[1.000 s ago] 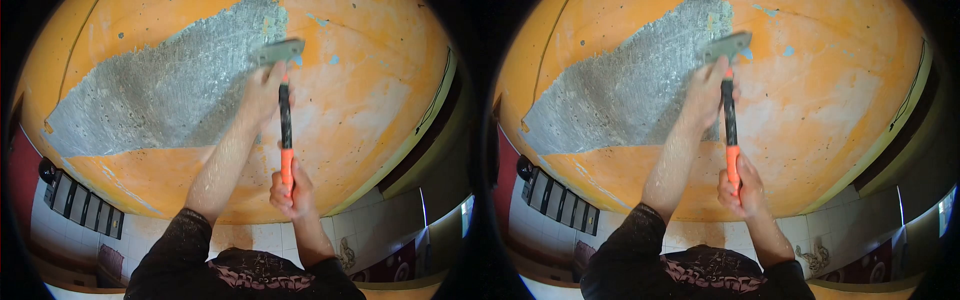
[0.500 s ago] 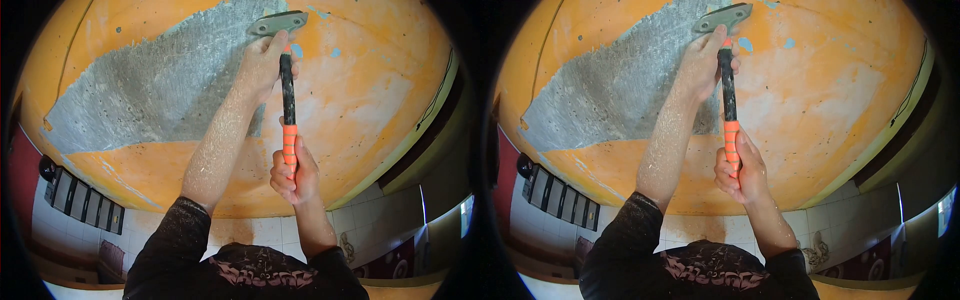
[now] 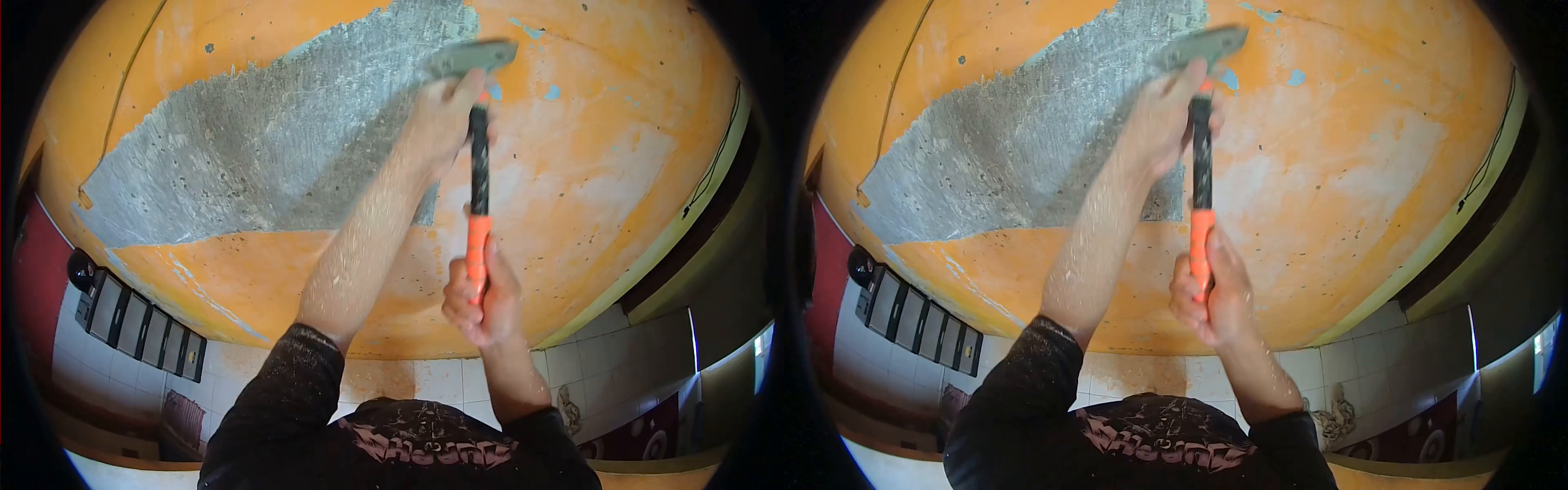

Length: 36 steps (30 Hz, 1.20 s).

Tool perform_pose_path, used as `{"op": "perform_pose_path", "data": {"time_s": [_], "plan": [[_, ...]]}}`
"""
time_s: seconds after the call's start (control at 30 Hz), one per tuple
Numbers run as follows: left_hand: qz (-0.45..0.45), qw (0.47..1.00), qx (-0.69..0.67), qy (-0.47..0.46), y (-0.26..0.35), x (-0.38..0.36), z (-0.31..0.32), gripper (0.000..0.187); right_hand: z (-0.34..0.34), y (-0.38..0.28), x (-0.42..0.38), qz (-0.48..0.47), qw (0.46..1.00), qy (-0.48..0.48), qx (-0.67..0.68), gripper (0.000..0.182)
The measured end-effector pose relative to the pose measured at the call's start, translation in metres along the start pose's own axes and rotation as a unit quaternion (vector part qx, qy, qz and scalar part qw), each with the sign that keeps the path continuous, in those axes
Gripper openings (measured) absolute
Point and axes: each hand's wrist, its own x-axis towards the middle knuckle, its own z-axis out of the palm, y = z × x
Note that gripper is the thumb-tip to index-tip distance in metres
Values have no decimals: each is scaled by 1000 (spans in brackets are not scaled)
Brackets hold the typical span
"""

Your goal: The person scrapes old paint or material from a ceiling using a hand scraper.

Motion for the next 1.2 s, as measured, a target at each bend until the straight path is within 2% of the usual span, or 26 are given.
{"op": "perform_pose_path", "data": {"time_s": [0.07,0.17,0.2,0.3,0.4,0.5,0.57,0.7,0.8,0.9,1.0,1.1,1.2], "plan": [[-37,999,-17,17,-22,-16,-6,52,-8,16,-14,19,999,16,22,39],[-11,999,-7,32,-13,-7,-2,51,-7,13,-2,7,1000,1,25,38],[22,999,25,4,0,5,-1,48,-4,7,7,-6,1000,-8,18,38],[77,997,-15,-11,22,38,12,46,10,-12,28,-34,999,-25,6,38],[41,999,-2,-27,14,26,5,45,16,-8,19,-27,1000,-5,8,40],[-41,999,-9,16,-13,-16,-1,45,2,15,-7,-8,1000,30,-1,43],[-21,1000,6,-1,-9,-9,-1,46,-4,17,-12,2,999,44,-15,44],[36,999,5,-36,9,30,10,46,1,-8,17,-50,998,6,-28,45],[42,999,9,-33,10,34,17,46,-2,-20,19,-46,999,-14,-12,46],[-10,1000,15,-22,-22,-2,6,45,-18,7,-10,-22,998,47,-23,47],[-52,999,-13,9,-42,-23,2,45,-26,15,-20,-2,998,59,-29,50],[12,999,39,0,-21,3,5,44,-17,0,-7,-21,998,43,-39,51],[46,999,1,4,3,32,23,44,2,-26,13,-47,998,13,-33,51]]}}
